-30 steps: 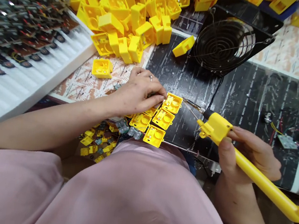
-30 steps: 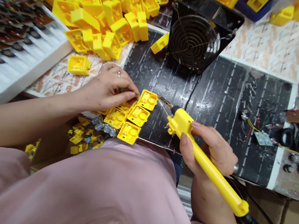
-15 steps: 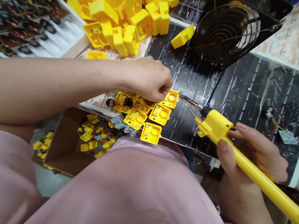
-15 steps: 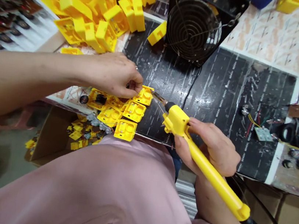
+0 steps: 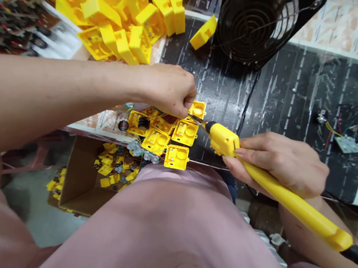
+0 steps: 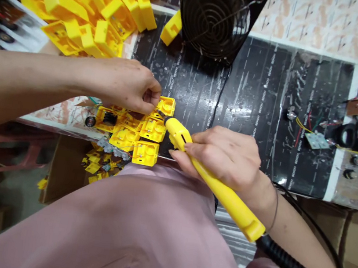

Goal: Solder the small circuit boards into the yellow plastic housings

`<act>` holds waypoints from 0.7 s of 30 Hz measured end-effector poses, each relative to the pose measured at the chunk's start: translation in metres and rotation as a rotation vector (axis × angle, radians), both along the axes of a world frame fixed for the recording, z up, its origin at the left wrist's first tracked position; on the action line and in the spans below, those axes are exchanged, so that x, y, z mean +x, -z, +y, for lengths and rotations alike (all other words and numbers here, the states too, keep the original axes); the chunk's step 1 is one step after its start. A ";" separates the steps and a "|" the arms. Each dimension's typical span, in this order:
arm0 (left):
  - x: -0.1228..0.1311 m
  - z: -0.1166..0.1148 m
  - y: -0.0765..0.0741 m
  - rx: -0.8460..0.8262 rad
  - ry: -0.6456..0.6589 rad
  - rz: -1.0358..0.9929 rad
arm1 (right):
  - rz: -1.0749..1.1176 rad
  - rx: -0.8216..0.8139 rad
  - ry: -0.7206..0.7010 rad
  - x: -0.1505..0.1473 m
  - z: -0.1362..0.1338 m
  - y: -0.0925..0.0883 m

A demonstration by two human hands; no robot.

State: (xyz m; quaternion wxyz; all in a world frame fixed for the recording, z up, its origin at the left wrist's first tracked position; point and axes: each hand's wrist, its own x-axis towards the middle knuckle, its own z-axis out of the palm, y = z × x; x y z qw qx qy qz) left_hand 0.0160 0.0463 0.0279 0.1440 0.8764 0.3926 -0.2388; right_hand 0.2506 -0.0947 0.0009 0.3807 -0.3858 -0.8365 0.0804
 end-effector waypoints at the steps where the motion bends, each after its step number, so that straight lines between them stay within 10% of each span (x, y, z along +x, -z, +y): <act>1: -0.004 0.003 0.004 0.002 0.030 -0.050 | -0.013 0.048 -0.062 -0.001 0.004 -0.004; 7: -0.019 0.015 0.020 -0.003 0.130 -0.205 | -0.027 0.068 -0.194 0.002 0.017 -0.016; 21: 0.010 -0.001 -0.006 -0.039 -0.080 0.076 | -0.075 -0.013 -0.182 0.014 0.010 -0.025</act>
